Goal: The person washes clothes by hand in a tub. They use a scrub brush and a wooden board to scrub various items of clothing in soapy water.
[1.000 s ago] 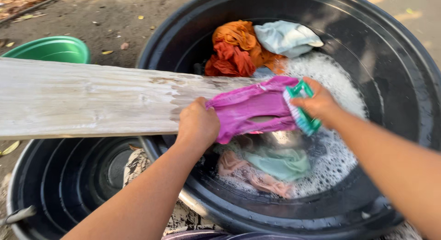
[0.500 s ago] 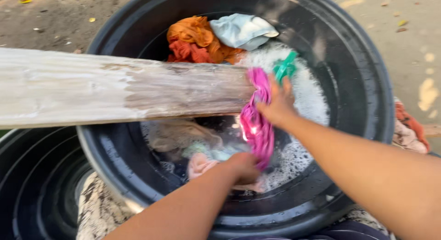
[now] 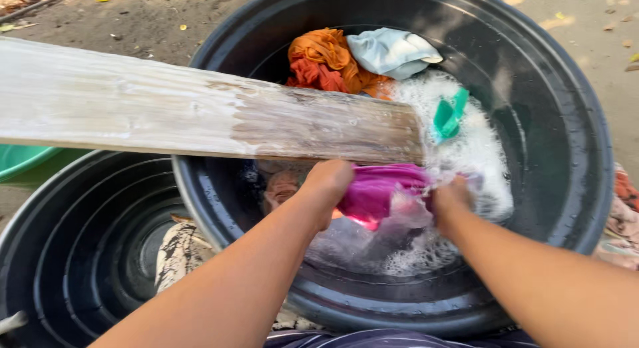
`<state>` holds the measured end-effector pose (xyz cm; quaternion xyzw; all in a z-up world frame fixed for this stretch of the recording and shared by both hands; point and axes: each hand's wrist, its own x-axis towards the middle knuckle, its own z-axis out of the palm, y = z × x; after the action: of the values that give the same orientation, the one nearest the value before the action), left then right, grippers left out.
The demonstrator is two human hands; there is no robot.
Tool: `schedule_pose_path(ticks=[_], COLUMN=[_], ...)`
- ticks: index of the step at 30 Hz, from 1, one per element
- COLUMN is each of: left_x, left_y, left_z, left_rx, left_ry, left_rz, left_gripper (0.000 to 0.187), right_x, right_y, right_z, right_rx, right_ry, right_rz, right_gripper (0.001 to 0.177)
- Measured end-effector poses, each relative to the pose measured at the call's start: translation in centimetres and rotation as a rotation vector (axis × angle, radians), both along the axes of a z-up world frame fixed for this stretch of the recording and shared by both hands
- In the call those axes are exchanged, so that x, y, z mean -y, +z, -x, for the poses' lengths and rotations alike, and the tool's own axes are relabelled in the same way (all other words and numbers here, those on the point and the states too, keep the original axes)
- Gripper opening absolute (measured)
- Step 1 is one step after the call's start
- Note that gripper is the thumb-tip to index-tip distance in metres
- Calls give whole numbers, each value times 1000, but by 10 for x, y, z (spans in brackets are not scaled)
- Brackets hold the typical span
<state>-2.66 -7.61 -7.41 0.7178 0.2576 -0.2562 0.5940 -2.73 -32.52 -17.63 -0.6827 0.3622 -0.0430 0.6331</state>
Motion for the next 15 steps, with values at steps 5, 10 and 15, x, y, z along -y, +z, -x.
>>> schedule_pose_path(ticks=[5,10,15], left_x=[24,46,77], left_y=[-9,-19,-25], left_z=[23,23,20], left_rx=[-340,-289,-297], left_ry=[190,292,325], left_rz=[520,894,934], left_gripper=[53,51,50], right_x=[-82,-120,-76], right_y=[64,93,106], right_z=[33,74,34], right_rx=[159,691,63], right_ry=[345,508,438], right_rz=[-365,375,338], right_gripper=[15,34,19])
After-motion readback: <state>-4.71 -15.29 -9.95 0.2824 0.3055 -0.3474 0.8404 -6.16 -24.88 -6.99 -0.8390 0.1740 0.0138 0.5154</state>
